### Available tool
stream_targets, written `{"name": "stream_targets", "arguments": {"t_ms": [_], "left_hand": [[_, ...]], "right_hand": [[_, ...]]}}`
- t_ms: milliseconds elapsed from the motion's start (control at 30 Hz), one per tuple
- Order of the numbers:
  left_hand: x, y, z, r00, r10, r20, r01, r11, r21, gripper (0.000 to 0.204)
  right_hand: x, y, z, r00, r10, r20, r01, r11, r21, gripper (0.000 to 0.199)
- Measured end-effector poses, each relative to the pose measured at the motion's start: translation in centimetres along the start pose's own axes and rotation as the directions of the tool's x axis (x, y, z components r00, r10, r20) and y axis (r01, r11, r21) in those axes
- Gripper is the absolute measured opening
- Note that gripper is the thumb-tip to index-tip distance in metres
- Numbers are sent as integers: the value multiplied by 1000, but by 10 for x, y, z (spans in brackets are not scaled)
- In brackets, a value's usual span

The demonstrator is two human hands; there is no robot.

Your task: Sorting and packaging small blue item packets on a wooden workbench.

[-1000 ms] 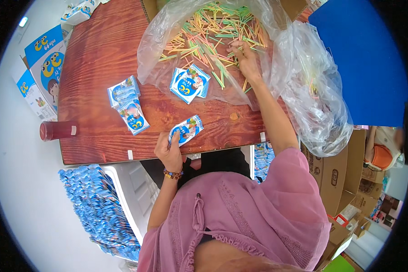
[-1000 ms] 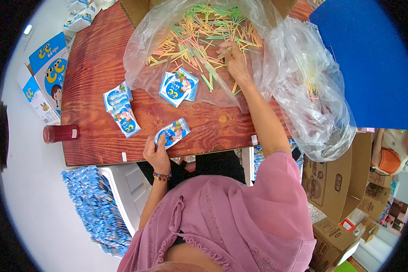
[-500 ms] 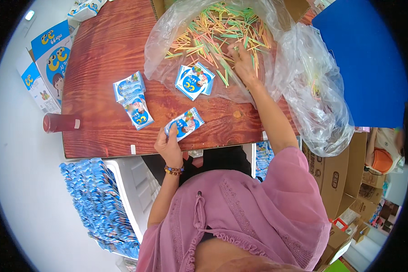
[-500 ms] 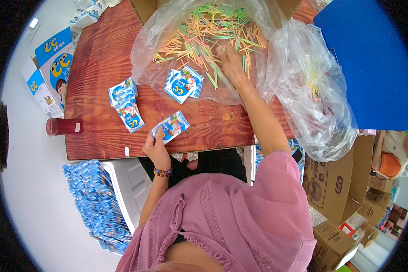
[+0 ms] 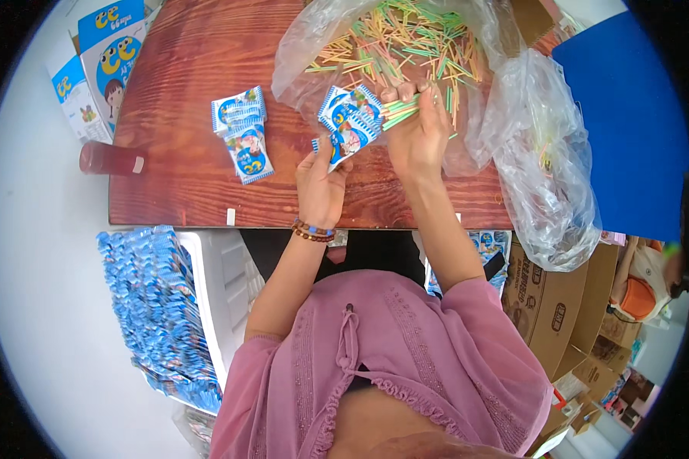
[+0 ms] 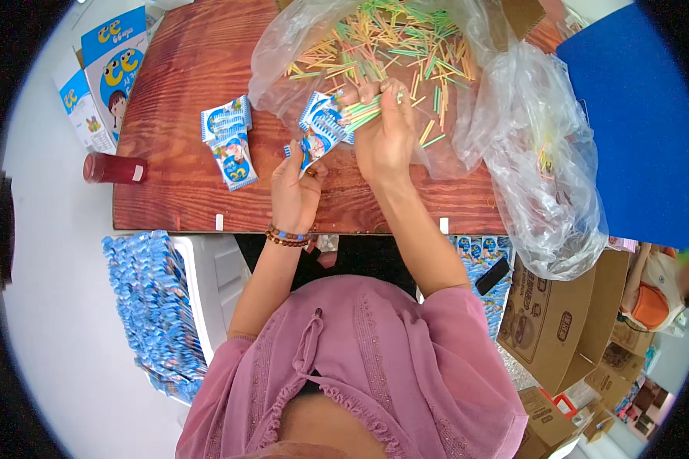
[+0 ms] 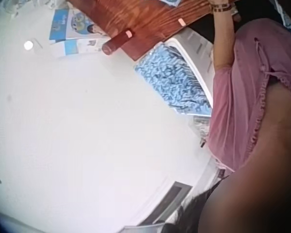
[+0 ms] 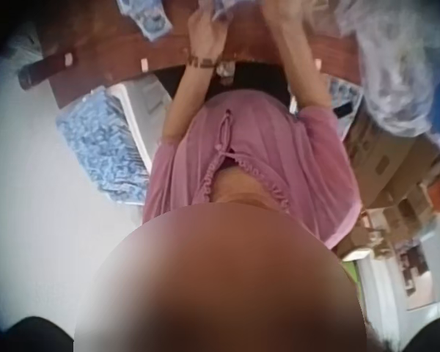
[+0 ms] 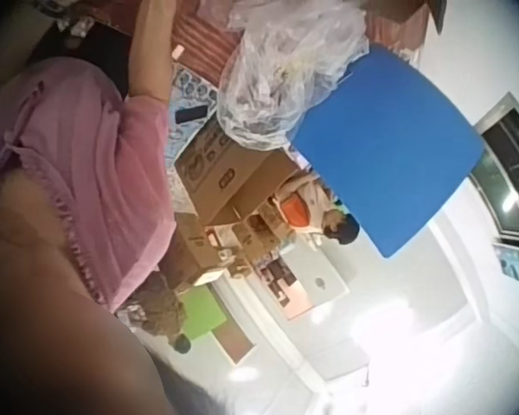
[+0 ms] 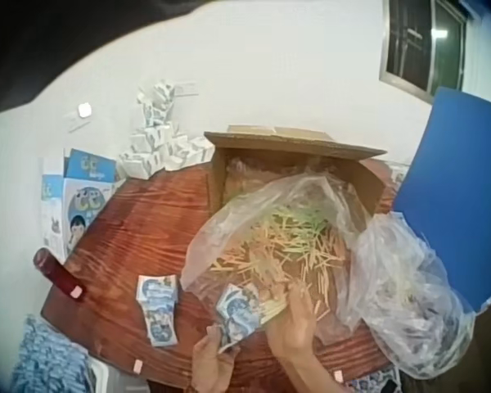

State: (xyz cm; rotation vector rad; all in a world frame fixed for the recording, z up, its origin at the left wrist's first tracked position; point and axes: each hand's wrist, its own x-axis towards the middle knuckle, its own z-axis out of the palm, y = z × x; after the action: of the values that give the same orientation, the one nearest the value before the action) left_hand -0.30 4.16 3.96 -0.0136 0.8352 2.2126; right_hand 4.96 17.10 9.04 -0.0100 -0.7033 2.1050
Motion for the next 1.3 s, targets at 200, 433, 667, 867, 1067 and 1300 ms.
{"name": "stream_targets", "arguments": {"t_ms": [200, 433, 667, 867, 1067, 1300], "left_hand": [[-10, 11, -6, 1000, 20, 18, -20, 1000, 18, 24], [-12, 13, -10, 999, 33, 32, -33, 999, 11, 24], [-14, 13, -7, 998, 63, 21, -63, 998, -3, 22], [-12, 11, -9, 999, 22, 40, -23, 1000, 5, 22], [-6, 3, -6, 997, 62, 49, -61, 998, -25, 24], [-7, 10, -39, 999, 40, 12, -39, 995, -88, 20]], "right_hand": [[-11, 19, 20, 981, -138, 136, 157, 977, -142, 12], [-19, 20, 26, 957, -169, 235, 237, 924, -300, 14], [-24, 22, 25, 955, -217, 203, 278, 894, -351, 15], [-33, 22, 26, 992, -74, 103, 99, 958, -269, 16], [-44, 29, 13, 980, -56, 192, 170, 741, -650, 25], [18, -31, -40, 989, 39, 142, 131, 209, -969, 24]]}}
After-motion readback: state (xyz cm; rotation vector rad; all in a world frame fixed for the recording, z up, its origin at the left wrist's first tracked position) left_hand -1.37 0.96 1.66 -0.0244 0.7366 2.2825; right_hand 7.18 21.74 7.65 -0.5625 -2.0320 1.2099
